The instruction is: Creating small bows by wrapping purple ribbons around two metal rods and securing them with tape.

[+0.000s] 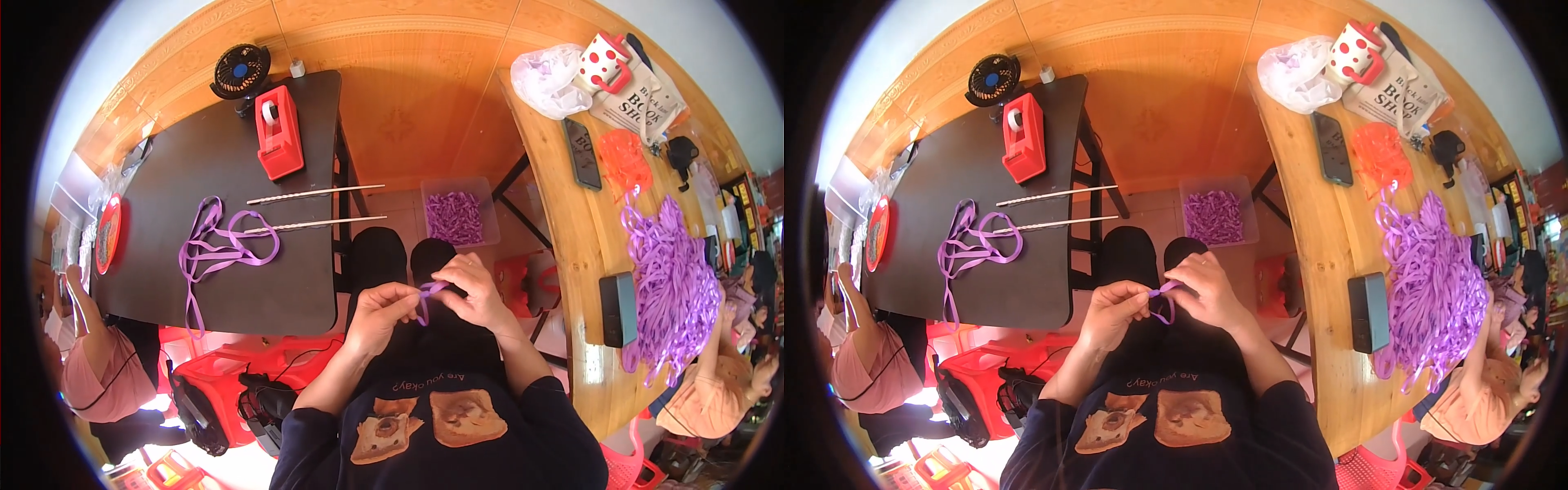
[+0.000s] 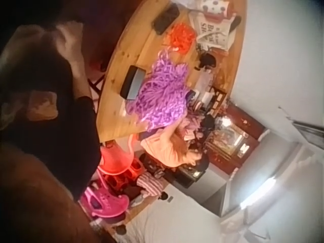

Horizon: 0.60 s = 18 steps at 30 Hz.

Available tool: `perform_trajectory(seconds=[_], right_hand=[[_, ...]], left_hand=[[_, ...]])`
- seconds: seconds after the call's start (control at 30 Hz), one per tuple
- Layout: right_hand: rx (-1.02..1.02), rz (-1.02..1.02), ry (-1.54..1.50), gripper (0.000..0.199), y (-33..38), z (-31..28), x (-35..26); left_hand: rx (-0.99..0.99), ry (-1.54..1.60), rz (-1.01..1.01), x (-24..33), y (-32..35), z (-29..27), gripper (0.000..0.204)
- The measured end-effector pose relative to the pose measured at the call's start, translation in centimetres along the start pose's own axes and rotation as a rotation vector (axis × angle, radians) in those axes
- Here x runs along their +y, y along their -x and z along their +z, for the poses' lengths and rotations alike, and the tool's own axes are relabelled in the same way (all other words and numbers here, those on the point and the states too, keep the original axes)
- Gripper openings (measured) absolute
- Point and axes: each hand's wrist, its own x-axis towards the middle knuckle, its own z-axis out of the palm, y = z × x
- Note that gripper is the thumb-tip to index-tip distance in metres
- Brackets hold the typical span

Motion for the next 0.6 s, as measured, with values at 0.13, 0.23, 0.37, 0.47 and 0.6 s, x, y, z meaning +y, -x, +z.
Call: perform_trajectory(seconds=[0.13, 0.23, 0.37, 0.47, 0.6], right_hand=[[0.095, -0.155, 0.320, 0.027, -0.5, -0.2, 1.1], [0.096, -0.191, 0.498, 0.024, -2.1, 0.3, 1.0], [0.108, -0.221, 0.538, 0.019, -4.8, 0.8, 2.6], [0.212, -0.266, 0.490, 0.017, -8.4, 1.0, 4.1], [0.262, -0.343, 0.358, 0.019, -13.5, 1.5, 4.8]], left_hand=[[0.000, -0.038, 0.007, -0.3, 0.0, -0.5, 0.015], [0.031, -0.132, 0.014, -0.8, -0.7, -0.9, 0.015], [0.057, -0.233, 0.050, -2.6, -3.7, -3.3, 0.015], [0.089, -0.129, 0.210, -1.2, -5.9, -2.8, 0.015], [0.142, 0.002, 0.322, 0.7, -7.5, -2.4, 0.014]])
